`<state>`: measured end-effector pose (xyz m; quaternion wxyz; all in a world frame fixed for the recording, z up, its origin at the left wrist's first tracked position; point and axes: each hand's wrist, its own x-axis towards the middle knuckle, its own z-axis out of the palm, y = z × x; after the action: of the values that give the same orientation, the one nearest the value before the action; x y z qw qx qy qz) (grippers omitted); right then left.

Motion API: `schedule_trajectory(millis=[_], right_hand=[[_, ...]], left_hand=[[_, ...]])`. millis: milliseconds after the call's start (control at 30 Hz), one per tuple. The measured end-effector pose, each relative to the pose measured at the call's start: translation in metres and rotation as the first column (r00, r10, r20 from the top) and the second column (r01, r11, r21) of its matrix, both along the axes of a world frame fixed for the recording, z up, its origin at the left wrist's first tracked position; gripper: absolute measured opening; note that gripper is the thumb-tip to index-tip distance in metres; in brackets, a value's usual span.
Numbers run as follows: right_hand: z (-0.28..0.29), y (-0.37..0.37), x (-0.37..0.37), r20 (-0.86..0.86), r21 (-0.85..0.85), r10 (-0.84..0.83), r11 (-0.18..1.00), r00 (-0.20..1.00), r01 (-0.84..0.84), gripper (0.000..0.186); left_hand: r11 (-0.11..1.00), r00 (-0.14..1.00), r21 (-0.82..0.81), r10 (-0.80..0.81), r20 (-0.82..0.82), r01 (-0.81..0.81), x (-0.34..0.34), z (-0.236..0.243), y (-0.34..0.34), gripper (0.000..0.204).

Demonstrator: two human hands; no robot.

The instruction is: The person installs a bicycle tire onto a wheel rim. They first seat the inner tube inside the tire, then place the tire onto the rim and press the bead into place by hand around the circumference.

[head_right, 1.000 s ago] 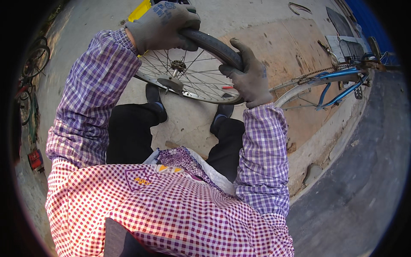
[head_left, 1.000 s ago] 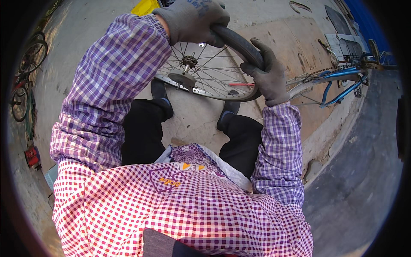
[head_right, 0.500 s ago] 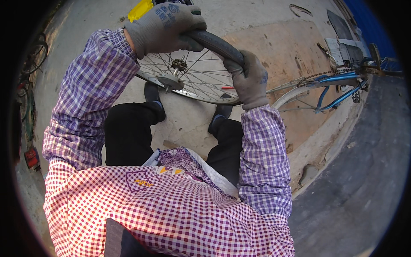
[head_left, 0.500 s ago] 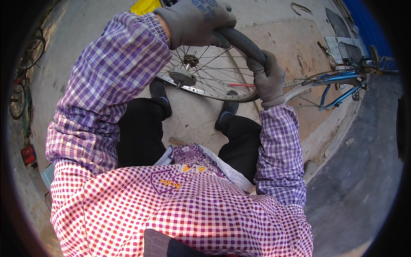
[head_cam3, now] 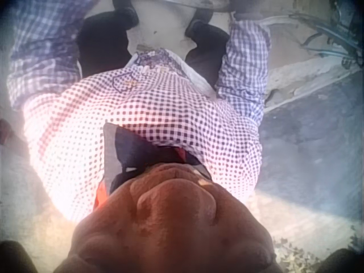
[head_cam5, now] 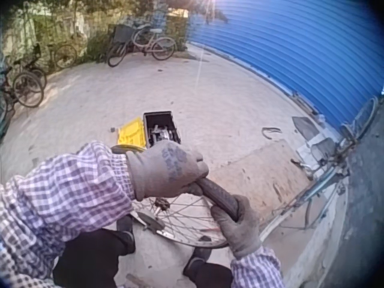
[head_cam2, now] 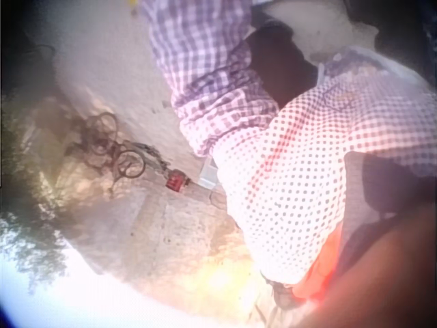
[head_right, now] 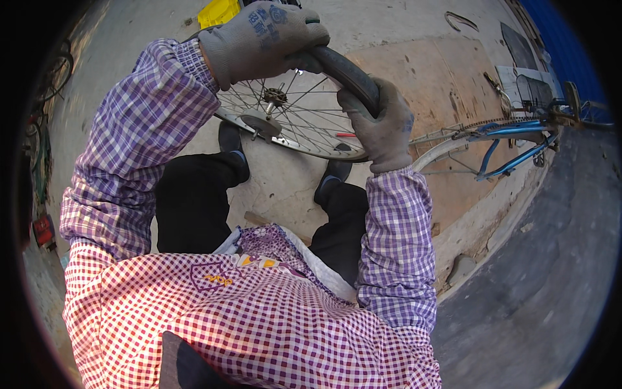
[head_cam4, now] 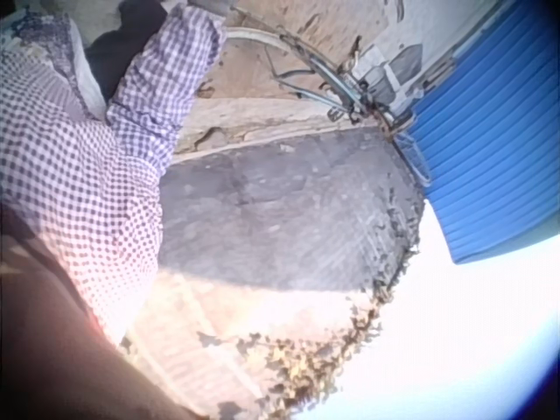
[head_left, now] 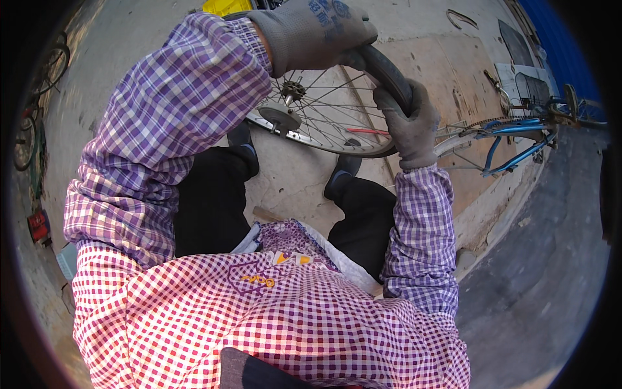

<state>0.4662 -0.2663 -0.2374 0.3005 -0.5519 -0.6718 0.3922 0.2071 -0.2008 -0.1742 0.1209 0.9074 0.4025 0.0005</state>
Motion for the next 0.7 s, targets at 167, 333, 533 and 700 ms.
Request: schedule_trajectory(millis=[167,333,533,700], right_hand=[[0.008,0.017,-0.002,0.196,0.404,-0.003,0.912,0.981,-0.078,0.046],[0.005,0.028,-0.001,0.209,0.497,-0.001,0.861,0.978,-0.106,0.049],[-0.003,0.022,-0.031,0.133,0.435,0.018,0.897,0.991,-0.075,0.050],[0.013,0.017,-0.037,0.196,0.467,0.028,0.876,0.980,-0.118,0.047]], left_hand=[[0.999,0.999,0.012,0.032,0.002,-0.032,0.034,0.003,0.002,0.031],[0.998,0.989,0.041,-0.057,0.136,0.052,0.026,0.006,0.006,0.031],[0.965,0.999,0.259,0.035,-0.003,-0.034,-0.012,-0.022,-0.010,0.051],[0.913,0.998,0.404,-0.061,-0.003,0.057,-0.021,-0.039,-0.015,0.043]])
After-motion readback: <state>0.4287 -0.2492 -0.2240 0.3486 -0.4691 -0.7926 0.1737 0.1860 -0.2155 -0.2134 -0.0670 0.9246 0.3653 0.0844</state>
